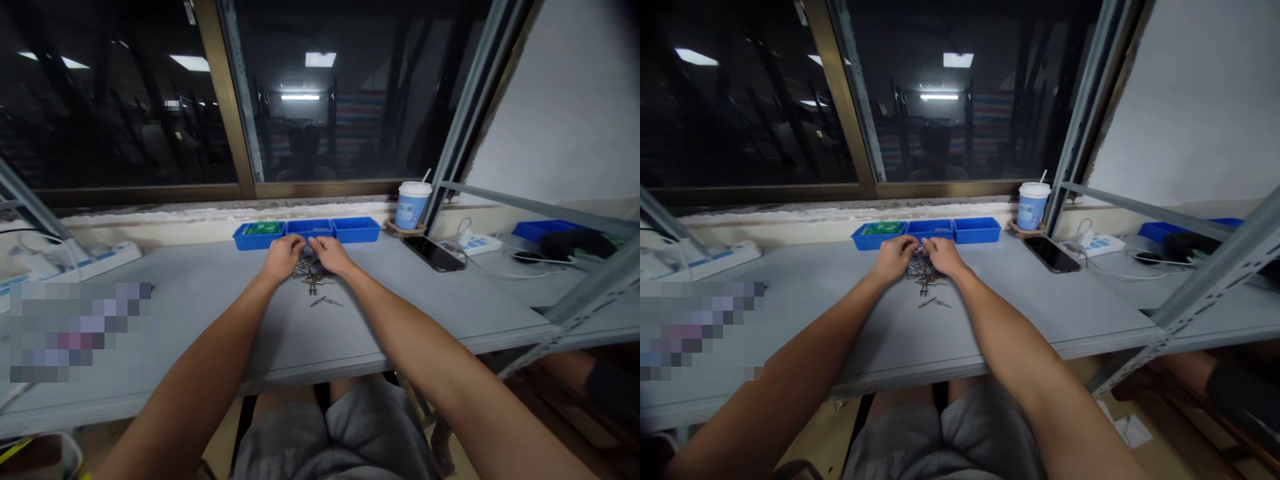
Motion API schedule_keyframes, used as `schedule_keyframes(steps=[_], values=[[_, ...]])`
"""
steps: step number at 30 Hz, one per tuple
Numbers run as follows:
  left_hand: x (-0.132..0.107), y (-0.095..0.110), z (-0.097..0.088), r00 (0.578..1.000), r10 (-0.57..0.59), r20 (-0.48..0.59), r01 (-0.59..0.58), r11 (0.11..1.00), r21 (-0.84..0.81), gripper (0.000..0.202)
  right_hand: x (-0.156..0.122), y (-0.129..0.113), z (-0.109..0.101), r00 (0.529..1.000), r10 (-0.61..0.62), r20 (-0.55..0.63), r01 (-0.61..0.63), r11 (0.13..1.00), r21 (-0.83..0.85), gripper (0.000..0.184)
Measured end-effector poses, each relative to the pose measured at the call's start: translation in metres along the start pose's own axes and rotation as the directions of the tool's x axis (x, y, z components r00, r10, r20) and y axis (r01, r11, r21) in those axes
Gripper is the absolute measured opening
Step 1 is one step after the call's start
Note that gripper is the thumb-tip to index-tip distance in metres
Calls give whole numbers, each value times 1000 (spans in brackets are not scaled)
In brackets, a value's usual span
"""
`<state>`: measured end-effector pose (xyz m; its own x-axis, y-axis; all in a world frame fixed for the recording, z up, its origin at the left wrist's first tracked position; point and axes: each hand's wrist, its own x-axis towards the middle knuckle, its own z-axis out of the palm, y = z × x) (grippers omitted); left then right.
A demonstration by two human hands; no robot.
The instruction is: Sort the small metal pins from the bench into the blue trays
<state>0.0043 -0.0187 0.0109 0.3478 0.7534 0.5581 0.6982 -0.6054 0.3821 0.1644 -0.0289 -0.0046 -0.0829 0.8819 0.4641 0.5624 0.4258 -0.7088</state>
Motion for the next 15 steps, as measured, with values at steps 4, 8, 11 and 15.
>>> schedule_keyframes(steps=[4, 8, 11, 15], values=[[1, 0, 0, 999, -39, 6, 38, 995, 97, 30, 3, 3, 4, 997, 61, -37, -51, 973, 226, 16], [0, 2, 0, 995, -96, 14, 93, 985, 148, 32, 5, 5, 3, 998, 54, -16, -41, 887, 460, 20], [0, 4, 0, 994, -103, 35, 95, 980, 177, 34, 5, 5, -1, 997, 71, 10, -67, 866, 495, 21], [1, 3, 1, 999, -52, 15, 49, 986, 162, 35, 8, 9, -3, 988, 147, -53, -114, 908, 402, 14]])
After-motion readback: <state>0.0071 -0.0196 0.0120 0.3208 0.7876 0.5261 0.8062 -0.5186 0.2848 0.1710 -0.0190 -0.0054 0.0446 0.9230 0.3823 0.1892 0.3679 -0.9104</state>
